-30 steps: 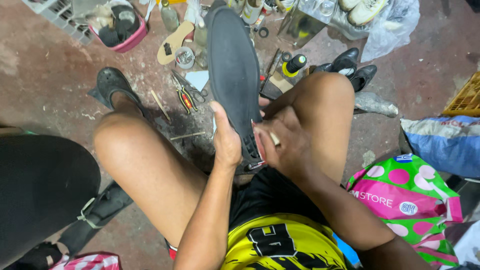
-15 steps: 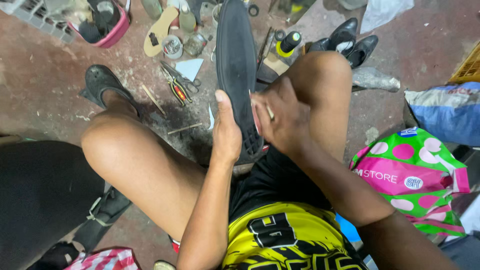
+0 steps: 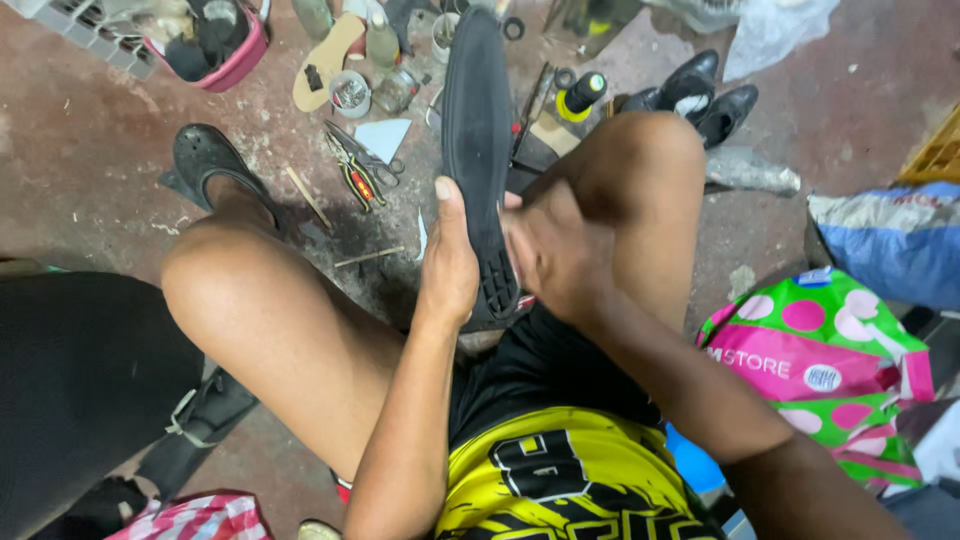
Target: The person scrubs the sole of a black shoe with a small abrasive block, focusing on the textured tread. They then use a pair of scissors to trim or scrape the edges of the sole before resuming scrubbing with the block.
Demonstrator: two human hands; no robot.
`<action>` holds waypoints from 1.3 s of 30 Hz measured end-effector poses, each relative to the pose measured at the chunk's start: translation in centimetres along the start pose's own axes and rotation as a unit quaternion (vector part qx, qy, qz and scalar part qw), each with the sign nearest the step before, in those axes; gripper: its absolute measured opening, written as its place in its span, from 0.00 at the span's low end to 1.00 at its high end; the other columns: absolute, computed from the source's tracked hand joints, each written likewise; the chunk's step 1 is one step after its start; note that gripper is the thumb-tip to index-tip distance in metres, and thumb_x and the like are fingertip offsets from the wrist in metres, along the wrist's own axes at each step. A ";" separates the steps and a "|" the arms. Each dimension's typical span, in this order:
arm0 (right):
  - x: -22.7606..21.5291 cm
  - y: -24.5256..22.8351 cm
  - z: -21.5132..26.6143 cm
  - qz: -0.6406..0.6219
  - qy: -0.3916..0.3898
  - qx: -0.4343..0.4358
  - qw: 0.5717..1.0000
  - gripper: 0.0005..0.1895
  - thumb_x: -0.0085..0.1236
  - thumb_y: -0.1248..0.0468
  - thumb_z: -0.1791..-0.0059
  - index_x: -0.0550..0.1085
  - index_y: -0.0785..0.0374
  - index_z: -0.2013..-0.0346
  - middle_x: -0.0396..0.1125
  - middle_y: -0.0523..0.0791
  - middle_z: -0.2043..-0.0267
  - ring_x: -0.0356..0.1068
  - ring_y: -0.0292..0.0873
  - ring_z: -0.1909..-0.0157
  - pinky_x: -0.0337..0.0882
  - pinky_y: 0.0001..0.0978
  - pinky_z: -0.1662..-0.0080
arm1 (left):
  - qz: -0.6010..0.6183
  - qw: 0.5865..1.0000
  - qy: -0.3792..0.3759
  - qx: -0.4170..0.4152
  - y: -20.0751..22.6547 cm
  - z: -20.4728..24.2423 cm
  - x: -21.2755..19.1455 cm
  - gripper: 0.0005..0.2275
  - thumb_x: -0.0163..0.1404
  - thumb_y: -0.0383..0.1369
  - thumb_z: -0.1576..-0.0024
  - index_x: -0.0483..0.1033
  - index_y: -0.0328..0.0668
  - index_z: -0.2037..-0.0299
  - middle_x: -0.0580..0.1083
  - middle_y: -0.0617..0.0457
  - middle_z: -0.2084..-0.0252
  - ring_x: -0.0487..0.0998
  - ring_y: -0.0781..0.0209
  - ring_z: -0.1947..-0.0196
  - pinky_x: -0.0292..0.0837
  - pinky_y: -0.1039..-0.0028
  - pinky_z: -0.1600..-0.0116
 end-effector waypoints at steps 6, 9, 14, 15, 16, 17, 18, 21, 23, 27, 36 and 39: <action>-0.9 2.8 -3.5 -0.324 0.091 0.175 0.925 0.07 0.59 0.66 0.43 0.74 0.64 0.52 0.69 0.42 0.62 0.67 0.35 0.64 0.66 0.27 0.62 | 0.276 0.957 -0.072 -0.044 -0.8 -0.7 -0.5 0.36 0.25 0.60 0.37 0.73 0.33 0.43 0.79 0.45 0.53 0.80 0.57 0.62 0.81 0.62 0.57; -1.6 4.1 -3.3 -0.546 0.020 0.291 0.786 0.07 0.57 0.65 0.42 0.73 0.66 0.53 0.67 0.40 0.65 0.61 0.28 0.72 0.59 0.18 0.71 | 0.330 0.934 -0.135 0.031 -0.4 -0.7 -1.0 0.38 0.25 0.62 0.32 0.71 0.30 0.37 0.76 0.40 0.48 0.79 0.54 0.58 0.80 0.58 0.52; -2.3 4.7 0.1 -0.634 -0.049 0.334 0.696 0.05 0.54 0.68 0.44 0.71 0.66 0.54 0.68 0.41 0.63 0.65 0.30 0.70 0.63 0.20 0.68 | 0.448 0.878 -0.166 0.010 -0.4 -0.3 -0.5 0.39 0.24 0.61 0.33 0.68 0.26 0.37 0.75 0.37 0.45 0.80 0.52 0.57 0.81 0.56 0.51; -2.3 4.7 0.5 -0.628 -0.051 0.312 0.711 0.04 0.53 0.68 0.43 0.70 0.65 0.54 0.68 0.41 0.64 0.66 0.32 0.70 0.65 0.22 0.66 | 0.458 0.872 -0.174 0.020 -0.2 -0.3 -0.4 0.38 0.24 0.60 0.32 0.67 0.25 0.35 0.75 0.37 0.43 0.80 0.51 0.56 0.80 0.56 0.50; -2.5 4.6 1.0 -0.619 -0.051 0.288 0.729 0.03 0.53 0.68 0.42 0.69 0.64 0.55 0.68 0.41 0.64 0.67 0.33 0.70 0.67 0.25 0.65 | 0.456 0.871 -0.181 0.022 -0.2 -0.2 -0.2 0.38 0.24 0.59 0.32 0.67 0.26 0.35 0.74 0.36 0.43 0.80 0.51 0.56 0.80 0.55 0.50; -2.8 4.4 1.6 -0.583 -0.038 0.282 0.761 0.04 0.52 0.68 0.41 0.69 0.65 0.54 0.67 0.41 0.62 0.67 0.33 0.66 0.67 0.24 0.62 | 0.455 0.870 -0.188 0.025 -0.1 -0.1 0.0 0.37 0.24 0.59 0.31 0.67 0.26 0.35 0.74 0.36 0.42 0.80 0.50 0.55 0.80 0.55 0.49; -3.1 4.2 2.1 -0.545 -0.026 0.275 0.792 0.04 0.52 0.69 0.41 0.68 0.66 0.52 0.67 0.41 0.60 0.66 0.32 0.62 0.67 0.24 0.58 | 0.454 0.869 -0.194 0.029 0.0 0.0 0.2 0.37 0.24 0.58 0.31 0.67 0.27 0.34 0.74 0.36 0.42 0.80 0.50 0.55 0.80 0.54 0.49; -4.1 3.7 3.4 -0.462 -0.018 0.250 0.851 0.06 0.53 0.69 0.42 0.68 0.67 0.52 0.66 0.40 0.58 0.65 0.30 0.57 0.66 0.23 0.54 | 0.460 0.861 -0.215 0.039 -0.2 0.1 0.6 0.37 0.24 0.59 0.31 0.67 0.27 0.35 0.74 0.36 0.43 0.80 0.49 0.54 0.80 0.54 0.47; -4.7 3.6 4.5 -0.446 -0.019 0.286 0.848 0.06 0.54 0.69 0.42 0.70 0.68 0.51 0.66 0.42 0.61 0.62 0.31 0.63 0.62 0.24 0.59 | 0.440 0.870 -0.215 0.057 -0.5 0.0 0.6 0.37 0.24 0.58 0.30 0.67 0.26 0.35 0.74 0.36 0.44 0.80 0.49 0.54 0.80 0.55 0.47; -5.8 3.3 5.6 -0.394 -0.020 0.278 0.876 0.07 0.52 0.70 0.42 0.73 0.68 0.50 0.68 0.43 0.59 0.63 0.31 0.61 0.64 0.23 0.57 | 0.387 0.890 -0.223 0.095 -1.0 0.3 0.3 0.38 0.24 0.59 0.30 0.68 0.25 0.35 0.75 0.35 0.46 0.80 0.49 0.55 0.79 0.57 0.48; -7.9 2.3 7.3 -0.450 0.055 0.295 0.841 0.10 0.53 0.68 0.44 0.72 0.66 0.48 0.68 0.38 0.62 0.61 0.25 0.69 0.59 0.16 0.68 | 0.419 0.855 -0.282 0.115 -1.4 1.2 -0.1 0.40 0.25 0.63 0.32 0.68 0.24 0.38 0.75 0.36 0.48 0.80 0.49 0.56 0.80 0.59 0.48; -7.8 3.4 7.2 -0.441 0.063 0.301 0.843 0.10 0.54 0.66 0.44 0.73 0.66 0.48 0.68 0.38 0.63 0.60 0.25 0.70 0.59 0.16 0.68 | 0.404 0.868 -0.257 0.134 -1.7 1.7 -0.3 0.38 0.26 0.61 0.33 0.67 0.28 0.36 0.75 0.35 0.50 0.80 0.48 0.57 0.80 0.58 0.51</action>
Point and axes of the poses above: each hand's wrist, its own z-axis away from the middle knuckle, its own x-axis out of the palm, y = z × x, the point moved 1 cm from there along -z, towards the middle knuckle
